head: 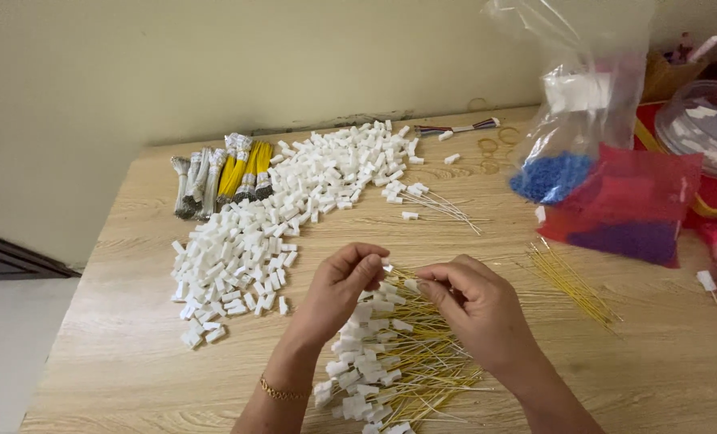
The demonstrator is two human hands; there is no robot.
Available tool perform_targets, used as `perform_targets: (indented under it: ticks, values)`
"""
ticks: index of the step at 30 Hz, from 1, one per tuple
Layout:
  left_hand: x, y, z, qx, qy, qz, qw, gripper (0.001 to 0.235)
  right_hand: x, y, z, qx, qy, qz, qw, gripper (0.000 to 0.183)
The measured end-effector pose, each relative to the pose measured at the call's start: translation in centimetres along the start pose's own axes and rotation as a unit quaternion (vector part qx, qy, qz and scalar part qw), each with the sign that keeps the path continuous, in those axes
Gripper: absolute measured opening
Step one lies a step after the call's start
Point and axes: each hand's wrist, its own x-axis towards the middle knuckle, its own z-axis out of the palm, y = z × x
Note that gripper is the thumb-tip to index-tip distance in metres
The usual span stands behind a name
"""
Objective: The person repeatedly picks up small white cylindrical pieces and yellow sticks from a wooden table and inserts the sticks into the cylinders. The assembled items are placed back on the table in a growing pile. The workspace includes additional craft materials in plastic bags.
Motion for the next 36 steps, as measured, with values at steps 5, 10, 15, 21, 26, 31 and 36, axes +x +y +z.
perform_targets:
  ticks: [5,10,15,21,26,31,36]
  values:
    - [-0.5,0.0,1.3,-0.056,-0.009,-0.038,0.998,0.026,0.2,0.1,-0.2,-0.023,0.005,-0.039,0.999,0.017]
    - [-0.8,0.4,2.0,-0.069,-0.01,-0.055,0.996,0.027,0.2,0.1,-0.1,-0.031,0.002,-0.027,0.999,0.017]
    - [-0.7,-0.1,2.0,-0.075,-0.017,-0.067,0.995,0.027,0.1,0.0,-0.1,-0.082,0.026,-0.078,0.993,0.014]
    - [-1.0,-0.3,2.2,-0.075,-0.018,-0.069,0.995,0.028,0.0,-0.7,-0.1,-0.097,0.018,-0.078,0.992,0.011]
    - [-1.0,0.0,2.1,-0.119,-0.027,-0.075,0.99,0.03,0.0,-1.0,-0.4,-0.099,0.013,-0.063,0.993,0.01]
    - [-1.1,-0.2,2.1,-0.12,-0.032,-0.071,0.99,0.031,0.0,-0.2,-0.2,-0.104,0.034,-0.097,0.989,0.012]
    - [-1.1,-0.6,2.3,-0.131,-0.042,-0.07,0.988,0.03,0.1,0.4,0.1,-0.044,-0.021,-0.042,0.998,0.016]
